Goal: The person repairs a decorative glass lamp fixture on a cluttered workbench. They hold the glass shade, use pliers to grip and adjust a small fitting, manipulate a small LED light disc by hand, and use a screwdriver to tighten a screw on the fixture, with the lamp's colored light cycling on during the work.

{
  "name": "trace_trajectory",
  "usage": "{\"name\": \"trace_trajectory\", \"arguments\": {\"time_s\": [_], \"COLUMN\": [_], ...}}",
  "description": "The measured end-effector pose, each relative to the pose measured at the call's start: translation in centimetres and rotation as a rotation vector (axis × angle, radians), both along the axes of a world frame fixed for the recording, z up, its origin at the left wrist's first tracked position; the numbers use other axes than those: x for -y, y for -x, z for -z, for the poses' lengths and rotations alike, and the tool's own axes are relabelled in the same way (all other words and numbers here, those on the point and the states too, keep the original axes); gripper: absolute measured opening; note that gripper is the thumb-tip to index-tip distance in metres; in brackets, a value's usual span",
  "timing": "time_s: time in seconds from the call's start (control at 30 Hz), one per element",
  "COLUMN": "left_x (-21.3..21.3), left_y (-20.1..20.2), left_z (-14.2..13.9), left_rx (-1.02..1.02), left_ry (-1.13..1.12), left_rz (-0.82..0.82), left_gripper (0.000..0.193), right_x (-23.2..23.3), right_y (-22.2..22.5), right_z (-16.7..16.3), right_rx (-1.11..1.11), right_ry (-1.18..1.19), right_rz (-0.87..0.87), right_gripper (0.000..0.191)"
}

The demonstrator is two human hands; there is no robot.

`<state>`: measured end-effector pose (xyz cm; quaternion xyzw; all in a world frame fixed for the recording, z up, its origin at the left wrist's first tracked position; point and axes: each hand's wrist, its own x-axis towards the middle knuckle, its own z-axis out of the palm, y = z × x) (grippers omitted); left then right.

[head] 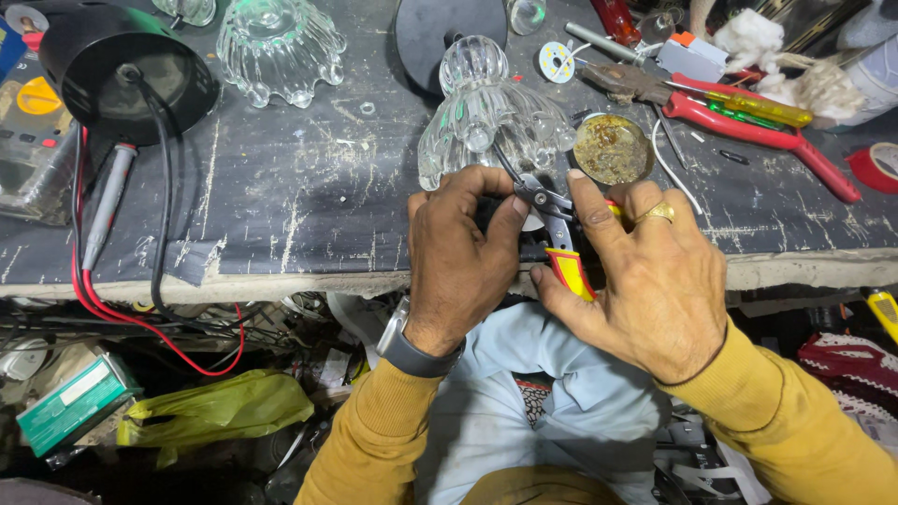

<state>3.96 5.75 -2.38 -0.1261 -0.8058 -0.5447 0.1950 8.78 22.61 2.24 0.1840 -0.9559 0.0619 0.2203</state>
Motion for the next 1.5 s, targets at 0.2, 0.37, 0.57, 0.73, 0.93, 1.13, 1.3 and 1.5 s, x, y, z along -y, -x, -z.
{"name": "trace_trajectory", "arguments": {"time_s": [0.2,0.37,0.57,0.73,0.93,1.13,1.3,1.5], "left_x": [0.0,0.1,0.1,0.0,-0.2,-0.1,-0.2,-0.2], "left_y": [0.2,0.0,0.0,0.0,0.2,0.0,0.0,-0.1], "left_z": [0.6,0.6,0.5,0.7,0.5,0.7,0.5,0.2], "left_rx": [-0.089,-0.112,-0.076,-0.043,-0.059,-0.056,-0.007,0.007], "left_ry": [0.019,0.034,0.016,-0.029,0.006,0.018,-0.016,-0.003], "left_rz": [-0.001,0.012,0.006,0.023,-0.015,-0.003,0.005,0.01], "left_gripper": [0.012,0.011,0.011,0.011,0.013,0.014,0.014,0.012], "right_x": [-0.3,-0.4,-0.4,-0.1,0.4,0.2,0.7,0.6], "right_y": [0.1,0.0,0.1,-0.1,-0.3,-0.4,-0.8,-0.9], "right_z": [-0.3,-1.0,-0.5,-0.1,0.0,0.3,0.5,0.0], "right_rx": [0.062,0.094,0.134,0.093,0.035,0.017,0.006,0.04], "right_ry": [0.001,0.026,0.085,0.056,0.008,-0.006,-0.042,-0.018], "right_rz": [-0.012,-0.017,-0.006,-0.029,0.033,0.035,0.069,0.053], "right_gripper": [0.078,0.082,0.079,0.078,0.082,0.08,0.079,0.081]}}
